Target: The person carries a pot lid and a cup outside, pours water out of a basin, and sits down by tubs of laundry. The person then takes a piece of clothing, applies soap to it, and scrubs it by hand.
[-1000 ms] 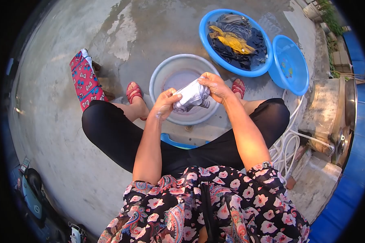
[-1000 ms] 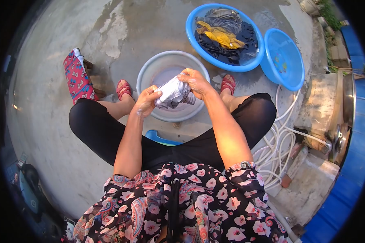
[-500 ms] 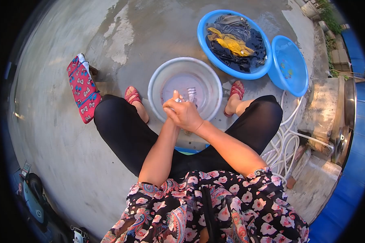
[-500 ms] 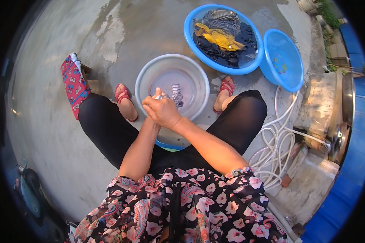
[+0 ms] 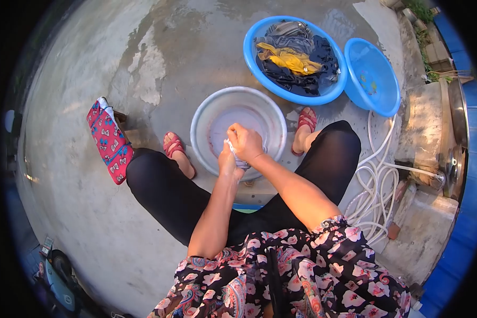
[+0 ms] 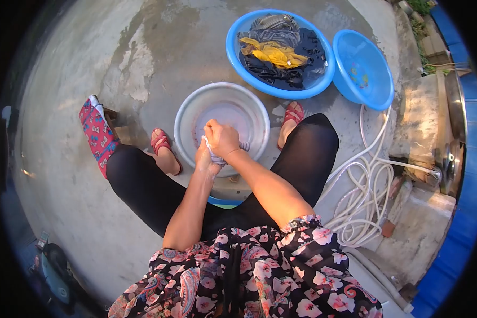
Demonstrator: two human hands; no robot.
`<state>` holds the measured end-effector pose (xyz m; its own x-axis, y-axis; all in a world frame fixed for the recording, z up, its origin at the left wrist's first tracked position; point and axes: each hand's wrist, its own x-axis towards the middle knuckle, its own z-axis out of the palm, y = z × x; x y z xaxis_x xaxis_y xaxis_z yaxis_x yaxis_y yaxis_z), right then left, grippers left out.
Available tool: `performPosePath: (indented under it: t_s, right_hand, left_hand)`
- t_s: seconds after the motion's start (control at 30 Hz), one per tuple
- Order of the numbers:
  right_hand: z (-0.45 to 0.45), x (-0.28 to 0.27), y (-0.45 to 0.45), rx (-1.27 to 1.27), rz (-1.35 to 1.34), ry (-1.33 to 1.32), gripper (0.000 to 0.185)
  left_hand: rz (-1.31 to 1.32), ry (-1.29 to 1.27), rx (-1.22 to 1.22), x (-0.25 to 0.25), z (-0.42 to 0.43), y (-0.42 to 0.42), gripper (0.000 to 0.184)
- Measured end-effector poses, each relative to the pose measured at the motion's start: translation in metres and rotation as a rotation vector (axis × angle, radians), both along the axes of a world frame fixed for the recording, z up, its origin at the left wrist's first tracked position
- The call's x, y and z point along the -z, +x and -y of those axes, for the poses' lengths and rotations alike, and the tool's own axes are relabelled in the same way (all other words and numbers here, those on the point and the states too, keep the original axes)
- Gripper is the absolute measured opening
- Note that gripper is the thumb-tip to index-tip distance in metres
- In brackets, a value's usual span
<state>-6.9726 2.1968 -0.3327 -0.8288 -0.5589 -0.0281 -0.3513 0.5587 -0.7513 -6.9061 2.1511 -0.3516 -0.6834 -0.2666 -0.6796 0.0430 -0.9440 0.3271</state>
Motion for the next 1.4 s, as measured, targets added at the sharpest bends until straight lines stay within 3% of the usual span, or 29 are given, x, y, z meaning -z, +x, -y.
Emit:
performPosePath:
  t_s: [0.07,0.1,0.13,0.17,0.2,0.27,0.33,0.4,0.47,0.5,0.6,0.67,0.73,0.8,0.87,0.93,1.0,1.07,1.1,1.13,1.2,1.23,1.4]
  right_hand:
    - [0.001,-0.008,0.002,0.015,0.003,0.057,0.017]
    - [0.003,-0.016,0.010,-0.096,-0.052,0.025,0.016]
    - [0.007,-0.022,0.015,-0.216,-0.119,-0.004,0.016]
    - [0.011,0.008,0.031,-0.272,-0.317,-0.283,0.017]
    - [0.008,0.004,0.029,-0.275,-0.319,-0.279,0.017]
    - [0.001,-0.012,0.015,-0.129,-0.141,-0.089,0.016]
    - [0.002,-0.006,0.000,-0.019,-0.057,-0.039,0.013]
    - [0.005,-0.015,0.003,-0.101,-0.074,0.003,0.012]
    - [0.004,-0.023,0.017,-0.167,-0.145,-0.073,0.015]
    - [0.002,-0.025,0.024,-0.192,-0.147,-0.125,0.015]
    - [-0.001,-0.010,0.009,-0.116,-0.115,-0.106,0.015]
    - [-0.003,0.005,-0.004,0.004,-0.063,-0.020,0.016]
    - [0.002,-0.009,0.011,-0.046,-0.044,0.008,0.017]
    - [0.005,-0.033,0.039,-0.278,-0.054,-0.131,0.018]
    - [0.000,-0.020,0.030,-0.260,-0.051,-0.139,0.017]
    - [-0.001,-0.001,0.003,0.019,-0.035,-0.077,0.017]
    - [0.001,-0.004,0.001,0.042,-0.032,-0.003,0.017]
    - [0.009,-0.016,0.013,-0.117,-0.098,-0.122,0.017]
    - [0.007,-0.077,0.020,-0.254,0.325,0.071,0.024]
    - [0.004,-0.060,0.021,-0.254,0.327,0.075,0.024]
    - [0.000,-0.011,0.019,-0.095,-0.127,-0.142,0.017]
    - [-0.001,-0.010,0.008,-0.009,-0.053,-0.082,0.018]
    - [0.006,-0.018,0.020,-0.121,-0.133,-0.054,0.018]
  left_hand:
    - [0.135,0.027,-0.009,-0.018,0.000,-0.004,0.027]
    - [0.122,0.015,-0.002,-0.026,0.004,-0.003,0.032]
    - [0.107,0.016,-0.006,0.001,0.011,0.001,0.032]
    - [-0.393,0.060,0.005,0.054,0.019,0.010,0.035]
    - [-0.886,0.105,0.018,0.083,0.021,0.016,0.039]
    - [-0.914,0.035,0.038,0.052,0.016,0.008,0.034]
    - [0.111,-0.035,0.014,-0.001,0.001,-0.004,0.033]
    - [0.085,-0.032,0.017,0.008,0.008,0.004,0.034]
    - [-0.306,0.010,-0.037,0.016,0.015,0.006,0.037]
    - [-0.306,0.012,-0.039,0.011,0.013,0.005,0.037]
    - [0.179,-0.119,0.016,-0.016,0.003,-0.005,0.032]
    - [0.139,-0.056,0.009,-0.011,0.005,-0.005,0.032]
    - [0.097,0.010,-0.001,0.017,0.009,0.002,0.031]
    - [-1.064,0.191,-0.091,0.076,0.014,0.010,0.031]
    - [-0.995,0.216,-0.056,0.061,0.010,0.009,0.031]
    - [0.053,-0.011,-0.009,-0.001,0.003,-0.005,0.024]
    - [0.056,-0.034,-0.009,-0.001,0.004,-0.004,0.022]
    - [-0.077,0.064,-0.039,0.003,0.016,0.002,0.025]
    - [-0.748,-0.020,-0.004,0.073,0.023,0.013,0.027]
    - [-0.747,-0.016,-0.006,0.066,0.018,0.012,0.027]
    - [-0.061,0.024,-0.102,0.016,0.003,0.001,0.027]
    - [0.112,-0.005,0.056,-0.032,-0.001,-0.005,0.030]
    - [-0.006,-0.032,0.002,0.035,0.015,0.005,0.031]
